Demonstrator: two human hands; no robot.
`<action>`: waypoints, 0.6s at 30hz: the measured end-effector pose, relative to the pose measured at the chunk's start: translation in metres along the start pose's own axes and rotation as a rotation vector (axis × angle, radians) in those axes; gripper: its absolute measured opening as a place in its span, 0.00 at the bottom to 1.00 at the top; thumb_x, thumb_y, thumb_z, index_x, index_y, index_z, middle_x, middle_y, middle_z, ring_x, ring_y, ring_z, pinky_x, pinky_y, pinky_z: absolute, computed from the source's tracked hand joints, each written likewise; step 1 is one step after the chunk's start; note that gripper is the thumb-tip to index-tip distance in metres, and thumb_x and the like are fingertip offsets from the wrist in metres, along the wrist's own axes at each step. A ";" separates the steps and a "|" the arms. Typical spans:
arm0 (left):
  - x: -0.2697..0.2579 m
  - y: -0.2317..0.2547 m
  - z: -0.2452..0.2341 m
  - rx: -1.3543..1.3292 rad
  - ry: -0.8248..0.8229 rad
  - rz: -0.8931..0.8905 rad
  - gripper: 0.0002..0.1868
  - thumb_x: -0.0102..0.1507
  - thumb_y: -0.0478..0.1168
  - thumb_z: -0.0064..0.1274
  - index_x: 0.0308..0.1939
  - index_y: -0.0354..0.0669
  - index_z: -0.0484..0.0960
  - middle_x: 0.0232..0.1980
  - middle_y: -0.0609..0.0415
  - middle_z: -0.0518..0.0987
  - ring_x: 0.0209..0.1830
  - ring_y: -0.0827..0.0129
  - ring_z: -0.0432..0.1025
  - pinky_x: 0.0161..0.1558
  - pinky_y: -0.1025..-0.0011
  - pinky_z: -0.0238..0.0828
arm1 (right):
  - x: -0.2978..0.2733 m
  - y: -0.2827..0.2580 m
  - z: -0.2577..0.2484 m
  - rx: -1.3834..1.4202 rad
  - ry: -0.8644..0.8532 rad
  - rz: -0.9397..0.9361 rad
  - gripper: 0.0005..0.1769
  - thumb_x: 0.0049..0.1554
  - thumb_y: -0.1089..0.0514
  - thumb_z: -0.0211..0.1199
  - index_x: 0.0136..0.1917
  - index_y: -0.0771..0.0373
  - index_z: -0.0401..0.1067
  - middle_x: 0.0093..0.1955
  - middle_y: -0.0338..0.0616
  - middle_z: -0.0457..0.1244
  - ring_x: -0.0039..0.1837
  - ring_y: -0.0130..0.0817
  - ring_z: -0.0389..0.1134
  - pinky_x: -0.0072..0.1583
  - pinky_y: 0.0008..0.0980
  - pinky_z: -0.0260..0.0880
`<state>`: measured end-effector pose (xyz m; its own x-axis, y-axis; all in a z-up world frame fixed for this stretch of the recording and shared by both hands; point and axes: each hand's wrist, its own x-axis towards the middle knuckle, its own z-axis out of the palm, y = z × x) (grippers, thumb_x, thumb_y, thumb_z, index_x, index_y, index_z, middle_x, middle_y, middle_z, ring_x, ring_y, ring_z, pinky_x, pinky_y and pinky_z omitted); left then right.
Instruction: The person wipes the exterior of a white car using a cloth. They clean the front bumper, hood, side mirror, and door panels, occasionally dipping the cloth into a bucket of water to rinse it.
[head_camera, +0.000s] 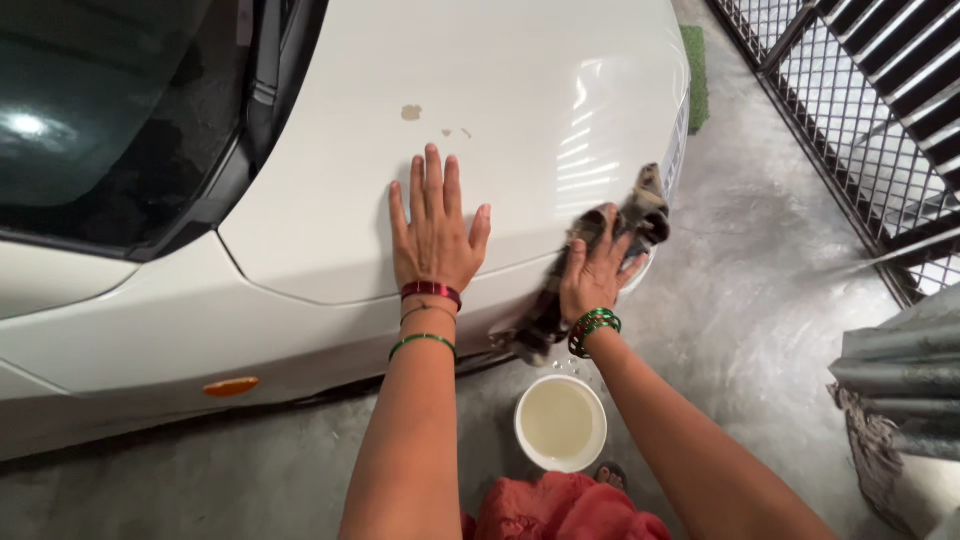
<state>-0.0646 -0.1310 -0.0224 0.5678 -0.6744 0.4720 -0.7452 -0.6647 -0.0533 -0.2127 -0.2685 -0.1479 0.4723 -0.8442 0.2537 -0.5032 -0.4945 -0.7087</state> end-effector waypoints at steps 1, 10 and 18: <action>0.003 -0.001 0.000 -0.004 -0.010 -0.011 0.37 0.71 0.61 0.36 0.78 0.44 0.60 0.83 0.48 0.52 0.82 0.59 0.48 0.79 0.50 0.39 | 0.008 0.006 0.002 0.022 0.021 0.031 0.37 0.69 0.41 0.37 0.85 0.53 0.33 0.88 0.50 0.39 0.87 0.58 0.33 0.79 0.63 0.15; 0.001 0.001 -0.001 0.074 0.012 0.002 0.34 0.72 0.61 0.34 0.74 0.44 0.68 0.78 0.49 0.63 0.80 0.59 0.54 0.79 0.50 0.42 | 0.042 0.105 0.054 0.381 0.267 0.569 0.43 0.68 0.32 0.32 0.83 0.64 0.41 0.84 0.58 0.44 0.82 0.53 0.45 0.79 0.51 0.39; 0.001 0.001 0.001 0.098 0.026 0.010 0.34 0.72 0.62 0.34 0.74 0.45 0.69 0.77 0.49 0.65 0.79 0.59 0.55 0.78 0.50 0.44 | 0.029 0.167 0.122 1.026 0.531 1.149 0.48 0.60 0.29 0.38 0.81 0.62 0.47 0.78 0.54 0.54 0.73 0.46 0.61 0.72 0.44 0.59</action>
<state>-0.0642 -0.1322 -0.0230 0.5503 -0.6734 0.4937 -0.7122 -0.6872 -0.1436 -0.1945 -0.3508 -0.3396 -0.1879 -0.7303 -0.6568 0.3742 0.5651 -0.7353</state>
